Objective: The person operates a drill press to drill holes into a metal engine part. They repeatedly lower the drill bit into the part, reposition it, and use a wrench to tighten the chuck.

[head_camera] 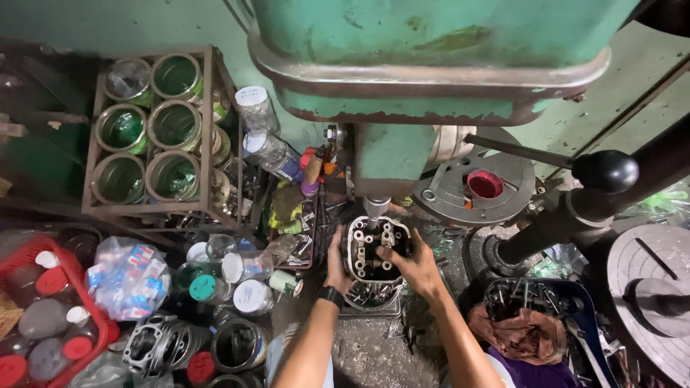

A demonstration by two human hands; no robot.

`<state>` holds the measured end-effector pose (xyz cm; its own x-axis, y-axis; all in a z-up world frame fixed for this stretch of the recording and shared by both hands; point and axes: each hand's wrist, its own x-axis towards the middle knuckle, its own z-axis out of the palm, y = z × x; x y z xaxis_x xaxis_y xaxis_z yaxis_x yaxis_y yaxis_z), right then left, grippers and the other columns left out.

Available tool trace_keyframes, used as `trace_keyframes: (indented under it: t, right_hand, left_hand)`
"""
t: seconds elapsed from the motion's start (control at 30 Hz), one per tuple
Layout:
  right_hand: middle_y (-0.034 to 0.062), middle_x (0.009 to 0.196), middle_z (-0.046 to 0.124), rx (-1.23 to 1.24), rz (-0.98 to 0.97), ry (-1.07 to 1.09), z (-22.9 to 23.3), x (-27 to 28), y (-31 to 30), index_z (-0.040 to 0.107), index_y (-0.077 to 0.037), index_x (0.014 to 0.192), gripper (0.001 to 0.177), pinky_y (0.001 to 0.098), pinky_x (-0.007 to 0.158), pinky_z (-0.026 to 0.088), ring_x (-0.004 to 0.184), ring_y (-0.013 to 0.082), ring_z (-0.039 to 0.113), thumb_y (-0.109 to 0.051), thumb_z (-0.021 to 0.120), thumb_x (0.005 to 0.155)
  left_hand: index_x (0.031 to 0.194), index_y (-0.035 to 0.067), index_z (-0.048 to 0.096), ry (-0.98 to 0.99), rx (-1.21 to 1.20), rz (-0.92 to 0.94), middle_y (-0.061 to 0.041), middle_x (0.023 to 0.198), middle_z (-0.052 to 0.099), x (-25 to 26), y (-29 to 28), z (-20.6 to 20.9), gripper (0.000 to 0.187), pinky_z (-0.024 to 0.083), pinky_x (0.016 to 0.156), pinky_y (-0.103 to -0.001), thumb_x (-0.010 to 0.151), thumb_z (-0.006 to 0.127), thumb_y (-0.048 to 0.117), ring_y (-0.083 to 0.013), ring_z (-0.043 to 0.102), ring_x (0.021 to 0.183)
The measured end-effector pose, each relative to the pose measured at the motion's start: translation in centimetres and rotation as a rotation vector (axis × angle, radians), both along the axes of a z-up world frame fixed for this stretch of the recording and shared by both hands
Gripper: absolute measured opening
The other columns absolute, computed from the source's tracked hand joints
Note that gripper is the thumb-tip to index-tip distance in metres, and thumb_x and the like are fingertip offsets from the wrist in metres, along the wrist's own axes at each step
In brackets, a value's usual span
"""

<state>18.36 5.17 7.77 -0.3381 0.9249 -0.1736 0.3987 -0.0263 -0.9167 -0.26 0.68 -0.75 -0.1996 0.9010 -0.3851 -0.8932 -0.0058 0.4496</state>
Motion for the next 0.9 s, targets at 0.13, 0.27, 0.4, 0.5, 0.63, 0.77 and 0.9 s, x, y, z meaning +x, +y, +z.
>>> trace_keyframes:
  t: [0.13,0.27,0.4,0.5,0.63,0.77,0.9]
  right_hand:
    - [0.0266,0.135,0.067,-0.080,0.037,0.140,2.9,-0.6,-0.9,0.043,0.013,0.148,0.117,0.0377,0.103,0.055,0.120,0.0310,0.068,-0.056,0.083,0.062]
    - [0.0227,0.135,0.064,-0.023,-0.002,0.149,0.4,-0.3,-0.2,0.031,0.015,0.148,0.117,0.0357,0.102,0.053,0.121,0.0262,0.065,-0.046,0.089,0.067]
    - [0.0209,0.134,0.066,-0.029,-0.011,0.122,0.3,-0.3,0.0,0.036,0.013,0.147,0.111,0.0345,0.101,0.053,0.119,0.0251,0.066,-0.043,0.089,0.068]
    - [0.0202,0.131,0.069,0.000,-0.019,0.110,0.3,-0.3,-0.1,0.043,0.012,0.144,0.102,0.0349,0.101,0.054,0.117,0.0248,0.068,-0.041,0.089,0.069]
    - [0.0210,0.124,0.073,-0.037,0.021,0.216,1.4,-0.7,-0.7,0.055,0.009,0.138,0.090,0.0359,0.096,0.058,0.110,0.0259,0.069,-0.038,0.087,0.068]
    - [0.0197,0.129,0.062,0.067,0.029,0.113,-0.6,-0.1,0.2,0.047,0.006,0.141,0.090,0.0389,0.095,0.053,0.114,0.0253,0.063,-0.034,0.090,0.074]
    - [0.0133,0.121,0.071,-0.044,0.056,0.187,2.4,-0.7,-0.5,0.050,-0.002,0.139,0.082,0.0372,0.094,0.061,0.108,0.0230,0.071,-0.034,0.086,0.072]
  left_hand:
    - [0.125,0.007,0.066,0.014,-0.005,-0.001,-0.011,0.108,0.075,0.0,0.0,0.3,0.055,0.065,0.076,-0.042,0.100,0.048,0.053,-0.0249,0.075,0.089]
    - [0.125,0.007,0.067,0.005,0.006,-0.002,-0.012,0.108,0.075,-0.1,0.2,-0.6,0.055,0.064,0.077,-0.041,0.101,0.048,0.053,-0.0245,0.075,0.089]
    - [0.125,0.006,0.067,-0.011,0.005,-0.029,-0.013,0.109,0.075,0.0,-0.1,0.3,0.057,0.065,0.078,-0.042,0.101,0.047,0.054,-0.0258,0.074,0.089]
    - [0.123,0.007,0.068,-0.044,-0.001,-0.084,-0.013,0.108,0.075,0.1,-0.3,2.1,0.061,0.064,0.076,-0.044,0.097,0.046,0.058,-0.0270,0.074,0.088]
    - [0.124,0.008,0.068,-0.088,0.018,-0.079,-0.012,0.111,0.075,0.1,-0.3,0.8,0.061,0.063,0.081,-0.043,0.096,0.046,0.058,-0.0266,0.074,0.091]
    - [0.124,0.008,0.069,-0.079,0.063,-0.032,-0.011,0.114,0.075,0.0,-0.5,1.4,0.056,0.061,0.088,-0.041,0.098,0.051,0.055,-0.0254,0.073,0.097]
    - [0.123,0.009,0.069,-0.106,0.076,-0.025,-0.009,0.116,0.074,-0.1,-0.6,1.9,0.051,0.060,0.091,-0.040,0.099,0.054,0.052,-0.0235,0.073,0.100]
